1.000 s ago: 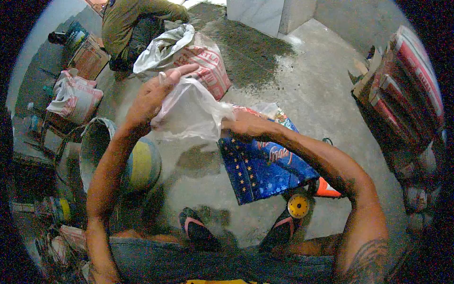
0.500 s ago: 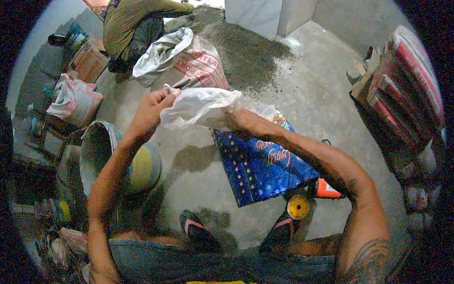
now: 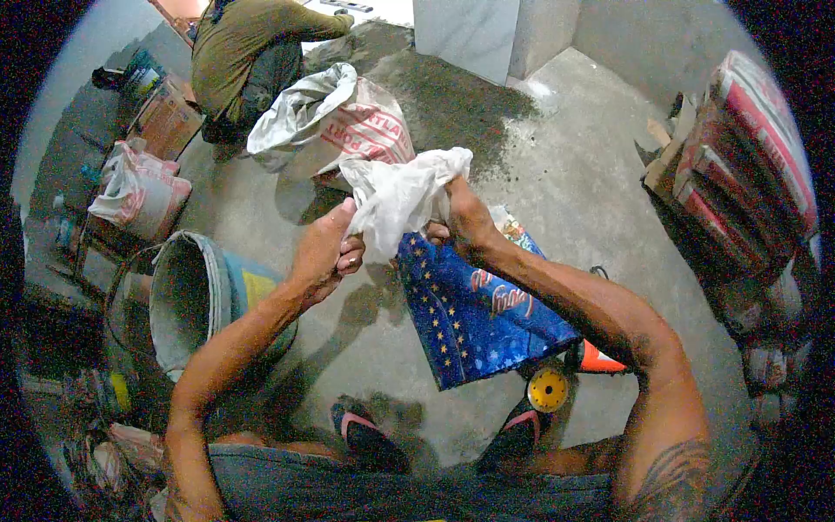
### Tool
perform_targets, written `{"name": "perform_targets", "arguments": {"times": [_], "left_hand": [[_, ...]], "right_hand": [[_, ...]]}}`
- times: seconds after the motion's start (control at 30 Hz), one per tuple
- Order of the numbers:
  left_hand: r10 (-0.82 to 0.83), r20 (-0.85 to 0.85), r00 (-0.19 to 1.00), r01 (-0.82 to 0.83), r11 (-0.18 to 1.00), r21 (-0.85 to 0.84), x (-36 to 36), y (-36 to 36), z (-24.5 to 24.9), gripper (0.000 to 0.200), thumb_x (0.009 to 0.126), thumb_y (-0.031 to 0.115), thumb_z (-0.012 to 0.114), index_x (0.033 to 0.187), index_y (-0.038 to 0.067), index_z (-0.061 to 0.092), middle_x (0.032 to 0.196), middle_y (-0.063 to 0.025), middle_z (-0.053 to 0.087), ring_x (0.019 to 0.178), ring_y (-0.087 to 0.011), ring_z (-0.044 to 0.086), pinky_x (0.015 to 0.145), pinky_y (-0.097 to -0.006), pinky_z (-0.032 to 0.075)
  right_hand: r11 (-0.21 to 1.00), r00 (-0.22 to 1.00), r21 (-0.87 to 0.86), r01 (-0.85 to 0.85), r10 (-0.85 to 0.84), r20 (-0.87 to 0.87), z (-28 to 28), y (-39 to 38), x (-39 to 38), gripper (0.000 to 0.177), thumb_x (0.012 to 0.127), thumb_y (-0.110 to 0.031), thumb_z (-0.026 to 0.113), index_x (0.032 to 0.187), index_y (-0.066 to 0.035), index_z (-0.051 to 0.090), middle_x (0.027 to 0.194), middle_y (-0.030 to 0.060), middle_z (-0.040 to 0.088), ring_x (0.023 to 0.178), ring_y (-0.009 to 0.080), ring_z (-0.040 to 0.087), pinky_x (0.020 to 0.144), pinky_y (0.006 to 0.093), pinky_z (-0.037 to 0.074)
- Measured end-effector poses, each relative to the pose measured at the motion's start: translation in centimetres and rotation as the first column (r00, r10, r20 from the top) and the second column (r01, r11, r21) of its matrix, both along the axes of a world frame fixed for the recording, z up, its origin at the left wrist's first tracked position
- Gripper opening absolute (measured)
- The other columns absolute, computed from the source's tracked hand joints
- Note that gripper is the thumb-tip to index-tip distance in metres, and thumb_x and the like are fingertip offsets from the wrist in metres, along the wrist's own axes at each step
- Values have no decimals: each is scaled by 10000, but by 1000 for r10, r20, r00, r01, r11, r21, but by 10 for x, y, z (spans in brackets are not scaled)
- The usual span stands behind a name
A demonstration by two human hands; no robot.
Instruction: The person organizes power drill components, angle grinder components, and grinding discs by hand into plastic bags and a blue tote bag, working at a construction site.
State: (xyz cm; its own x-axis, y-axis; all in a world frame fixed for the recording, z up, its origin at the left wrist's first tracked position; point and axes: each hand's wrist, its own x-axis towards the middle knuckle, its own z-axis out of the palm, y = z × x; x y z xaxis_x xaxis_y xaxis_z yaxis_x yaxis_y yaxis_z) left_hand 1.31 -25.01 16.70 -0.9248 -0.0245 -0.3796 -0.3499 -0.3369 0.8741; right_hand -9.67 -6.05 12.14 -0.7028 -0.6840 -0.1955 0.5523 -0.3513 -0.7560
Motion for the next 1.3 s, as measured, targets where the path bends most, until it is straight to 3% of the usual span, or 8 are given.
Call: {"name": "perform_targets", "arguments": {"times": [0.37, 0.5, 0.57, 0.7, 0.83, 0.93, 1.17, 1.3], "left_hand": [[-445, -12, 895, 362, 743, -563, -3, -15, 12, 449, 933, 218, 582, 1321, 27, 460, 648, 11, 533, 494, -81, 521, 447, -209, 396], [-347, -6, 938, 347, 937, -31, -4, -22, 5, 353, 955, 215, 517, 1245, 17, 487, 869, -62, 637, 650, -108, 631, 577, -260, 551], [-368, 74, 927, 368, 930, 7, -11, -19, 5, 300, 974, 217, 448, 1190, 15, 499, 939, -102, 641, 749, -201, 672, 632, -330, 588], [-321, 217, 922, 368, 900, -233, -17, -7, 26, 232, 960, 188, 450, 1110, 12, 467, 894, -166, 640, 761, -271, 665, 624, -400, 561], [-282, -26, 959, 95, 409, -908, -7, 18, -1, 205, 961, 181, 401, 1055, -2, 406, 861, -298, 605, 768, -461, 610, 660, -534, 464], [-392, -178, 902, -20, 374, -927, -5, 6, -21, 203, 952, 180, 408, 1049, 2, 393, 831, -335, 577, 826, -520, 551, 731, -580, 390], [-532, -29, 846, 97, 208, -973, -3, 0, -8, 225, 926, 196, 471, 1039, 2, 466, 808, -304, 599, 780, -487, 582, 687, -562, 420], [-546, 105, 832, 182, 89, -979, -1, 6, -10, 238, 889, 162, 515, 1055, -2, 470, 832, -296, 607, 804, -485, 584, 697, -557, 430]], "right_hand": [[1000, 998, 5, -30, 30, -52, 7, 11, -7, 430, 971, -433, 304, 926, -97, 568, 639, 37, 581, 429, 114, 482, 351, 251, 343], [943, 929, 332, -22, 142, -342, -13, 4, -7, 369, 949, -354, 379, 1001, -53, 585, 629, 36, 575, 494, 112, 521, 422, 259, 399], [780, 716, 618, 102, 374, -590, -59, -6, -23, 364, 930, -314, 421, 1067, -18, 581, 651, 43, 588, 549, 120, 545, 483, 271, 438], [896, 789, 370, -247, 408, -460, 29, 9, 21, 337, 896, -179, 460, 1152, 26, 541, 903, 96, 652, 719, 181, 602, 656, 337, 493], [949, 360, 314, 20, 286, -888, 14, 2, 18, 318, 889, -131, 455, 1175, -27, 549, 982, 136, 661, 843, 246, 632, 776, 375, 491], [817, 234, 576, 9, 558, -796, 34, 15, -1, 325, 875, -122, 464, 1185, -80, 554, 1027, 181, 659, 938, 300, 644, 824, 387, 481], [868, 32, 470, -160, 481, -876, 58, 23, -16, 354, 836, -109, 500, 1178, -41, 560, 1029, 194, 655, 955, 330, 640, 826, 418, 478], [14, -232, 993, -118, 972, -42, 111, 17, -23, 298, 859, -177, 491, 1075, -28, 633, 908, 154, 671, 803, 232, 640, 737, 356, 498]]}}
